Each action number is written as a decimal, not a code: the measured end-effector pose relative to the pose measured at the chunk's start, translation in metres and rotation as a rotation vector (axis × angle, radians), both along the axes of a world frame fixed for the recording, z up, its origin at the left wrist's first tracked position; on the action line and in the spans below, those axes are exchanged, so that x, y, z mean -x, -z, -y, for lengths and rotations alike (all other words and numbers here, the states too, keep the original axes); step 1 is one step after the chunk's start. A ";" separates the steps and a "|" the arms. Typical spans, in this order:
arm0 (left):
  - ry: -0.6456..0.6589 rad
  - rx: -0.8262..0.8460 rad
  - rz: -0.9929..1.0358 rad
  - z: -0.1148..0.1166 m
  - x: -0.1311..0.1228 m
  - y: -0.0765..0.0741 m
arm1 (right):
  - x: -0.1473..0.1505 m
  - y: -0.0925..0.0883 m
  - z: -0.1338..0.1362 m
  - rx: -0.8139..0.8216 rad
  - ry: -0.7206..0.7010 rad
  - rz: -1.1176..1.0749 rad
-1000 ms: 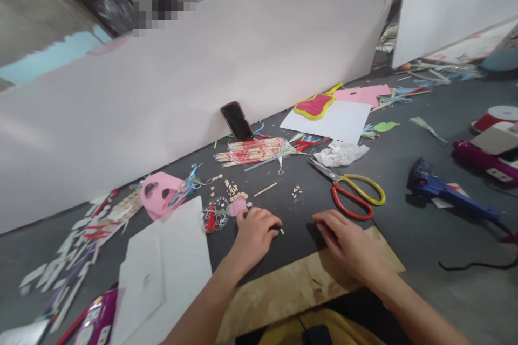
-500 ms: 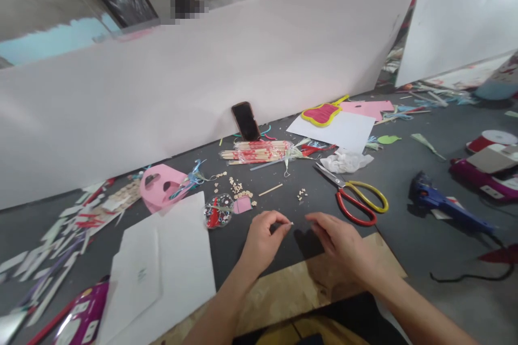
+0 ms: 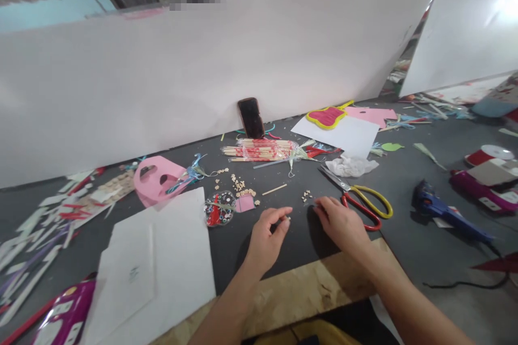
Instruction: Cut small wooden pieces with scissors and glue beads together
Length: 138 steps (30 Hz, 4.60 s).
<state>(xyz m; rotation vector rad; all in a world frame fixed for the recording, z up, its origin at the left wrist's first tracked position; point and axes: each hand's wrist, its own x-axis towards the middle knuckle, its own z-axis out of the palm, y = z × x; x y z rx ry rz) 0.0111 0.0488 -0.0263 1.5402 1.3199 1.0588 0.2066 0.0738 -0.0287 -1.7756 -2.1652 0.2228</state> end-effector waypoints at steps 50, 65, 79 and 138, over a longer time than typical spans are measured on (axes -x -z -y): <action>0.055 -0.060 -0.592 -0.024 -0.013 -0.008 | -0.087 -0.012 -0.030 -0.035 0.064 0.228; 0.190 -0.003 -0.919 -0.092 -0.058 -0.023 | -0.085 -0.031 0.022 0.307 0.258 -0.967; 0.149 0.059 -0.829 -0.097 -0.030 -0.024 | -0.076 -0.038 0.042 0.649 0.240 -1.273; 0.117 -0.080 -0.635 -0.074 -0.027 -0.011 | -0.073 -0.021 0.060 0.409 0.243 -0.943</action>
